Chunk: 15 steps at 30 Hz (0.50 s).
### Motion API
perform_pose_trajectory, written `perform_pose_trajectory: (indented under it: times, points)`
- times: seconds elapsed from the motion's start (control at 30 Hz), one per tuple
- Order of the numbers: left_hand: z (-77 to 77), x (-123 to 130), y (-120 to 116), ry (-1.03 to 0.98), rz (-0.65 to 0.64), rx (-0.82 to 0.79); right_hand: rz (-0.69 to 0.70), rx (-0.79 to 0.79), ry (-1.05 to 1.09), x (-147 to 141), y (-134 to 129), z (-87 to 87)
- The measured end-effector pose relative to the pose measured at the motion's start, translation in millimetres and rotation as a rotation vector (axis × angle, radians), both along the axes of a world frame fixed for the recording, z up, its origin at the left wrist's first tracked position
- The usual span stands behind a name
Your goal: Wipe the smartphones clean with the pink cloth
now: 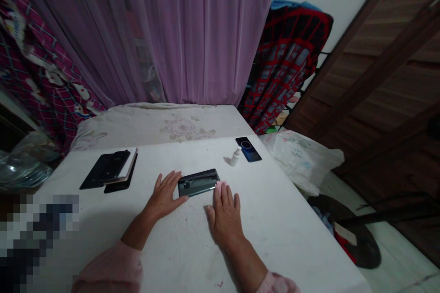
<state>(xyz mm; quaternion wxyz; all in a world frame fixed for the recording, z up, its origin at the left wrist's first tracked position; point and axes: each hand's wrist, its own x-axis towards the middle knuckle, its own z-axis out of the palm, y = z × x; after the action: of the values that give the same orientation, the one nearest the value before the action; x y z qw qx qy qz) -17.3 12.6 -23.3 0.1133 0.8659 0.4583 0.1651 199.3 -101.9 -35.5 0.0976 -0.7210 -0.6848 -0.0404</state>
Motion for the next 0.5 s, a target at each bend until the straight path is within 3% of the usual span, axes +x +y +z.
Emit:
perform_pose_trajectory:
  times: [0.1,0.37,0.5]
  points:
    - [0.3,0,1,0.017,-0.005,-0.01,0.035,-0.038,0.008,-10,-3,9.8]
    - [0.0,0,2,0.017,-0.017,0.014,0.387,-0.001,0.101,-39,-1,27.6]
    - [-0.4,0,2,0.02,-0.011,0.015,0.378,0.001,0.097,-31,0,27.0]
